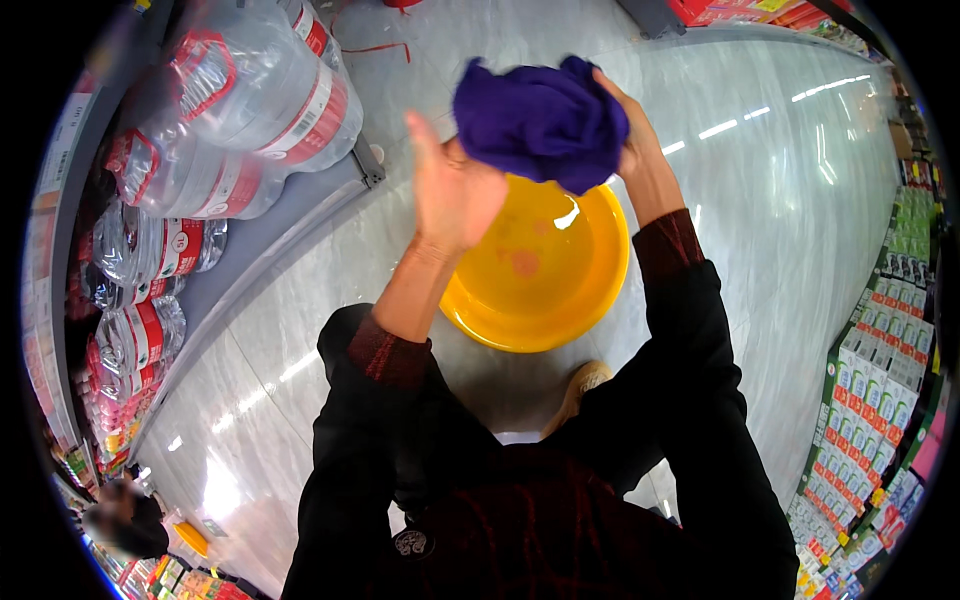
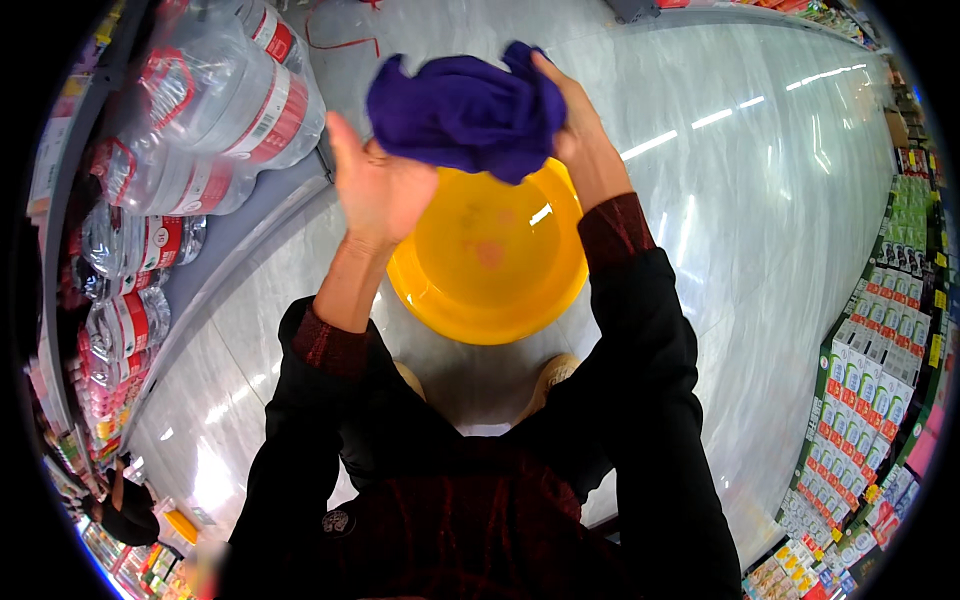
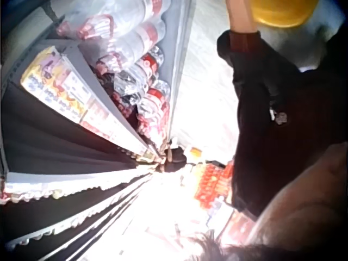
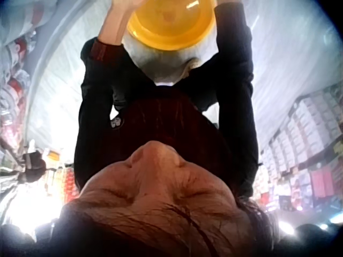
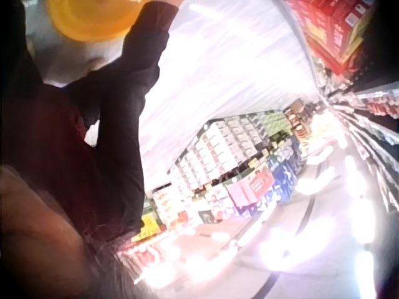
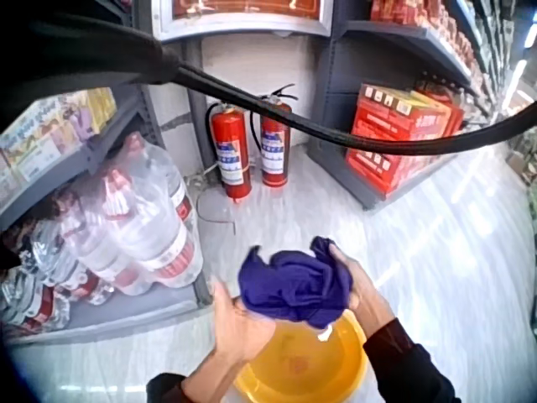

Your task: The person wrings a cloth in a yellow bucket of water and then wipes the edges of the supermarket shelves and the tops of large water bottles and juice cartons by hand.

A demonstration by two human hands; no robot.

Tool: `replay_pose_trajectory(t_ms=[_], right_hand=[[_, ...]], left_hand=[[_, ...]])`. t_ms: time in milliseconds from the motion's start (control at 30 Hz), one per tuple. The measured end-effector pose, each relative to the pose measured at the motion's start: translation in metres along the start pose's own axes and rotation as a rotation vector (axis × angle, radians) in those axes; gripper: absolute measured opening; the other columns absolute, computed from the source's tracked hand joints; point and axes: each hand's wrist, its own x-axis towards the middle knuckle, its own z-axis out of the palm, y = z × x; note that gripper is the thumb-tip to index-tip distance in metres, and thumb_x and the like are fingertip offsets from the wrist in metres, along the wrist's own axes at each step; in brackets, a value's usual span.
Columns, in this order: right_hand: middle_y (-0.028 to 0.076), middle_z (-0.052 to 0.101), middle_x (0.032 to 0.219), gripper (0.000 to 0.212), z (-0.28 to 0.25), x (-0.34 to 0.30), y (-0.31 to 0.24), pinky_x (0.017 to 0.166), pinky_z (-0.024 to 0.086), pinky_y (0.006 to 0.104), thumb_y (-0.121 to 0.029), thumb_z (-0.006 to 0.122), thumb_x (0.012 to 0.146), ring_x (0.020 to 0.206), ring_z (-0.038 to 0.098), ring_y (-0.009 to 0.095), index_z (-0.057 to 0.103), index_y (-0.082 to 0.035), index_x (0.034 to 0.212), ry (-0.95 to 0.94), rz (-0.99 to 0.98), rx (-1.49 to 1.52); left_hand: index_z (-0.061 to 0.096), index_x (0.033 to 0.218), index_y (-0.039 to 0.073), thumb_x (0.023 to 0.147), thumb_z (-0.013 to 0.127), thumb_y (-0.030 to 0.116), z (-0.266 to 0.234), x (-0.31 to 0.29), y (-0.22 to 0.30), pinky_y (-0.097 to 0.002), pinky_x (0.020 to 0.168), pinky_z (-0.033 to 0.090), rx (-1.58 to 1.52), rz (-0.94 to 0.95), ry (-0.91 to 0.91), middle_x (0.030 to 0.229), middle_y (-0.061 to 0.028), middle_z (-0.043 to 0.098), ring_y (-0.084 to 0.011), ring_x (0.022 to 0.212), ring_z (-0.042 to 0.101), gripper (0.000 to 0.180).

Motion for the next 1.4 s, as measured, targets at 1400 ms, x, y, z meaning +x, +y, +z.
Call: replay_pose_trajectory(t_ms=[1400], right_hand=[[0.012, 0.066, 0.103, 0.032, 0.059, 0.044, -0.041, 0.078, 0.053, 0.0371, -0.032, 0.052, 0.094, 0.088, 0.064, 0.024, 0.059, -0.007, 0.113, -0.580, -0.147, 0.217]], left_hand=[[0.041, 0.136, -0.001, 0.100, 0.035, 0.038, 0.068, 0.008, -0.019, -0.0379, 0.111, 0.025, 1.097, 0.254, 0.151, 0.139, -0.0172, 0.043, -0.0275, 0.129, 0.043, 0.054]])
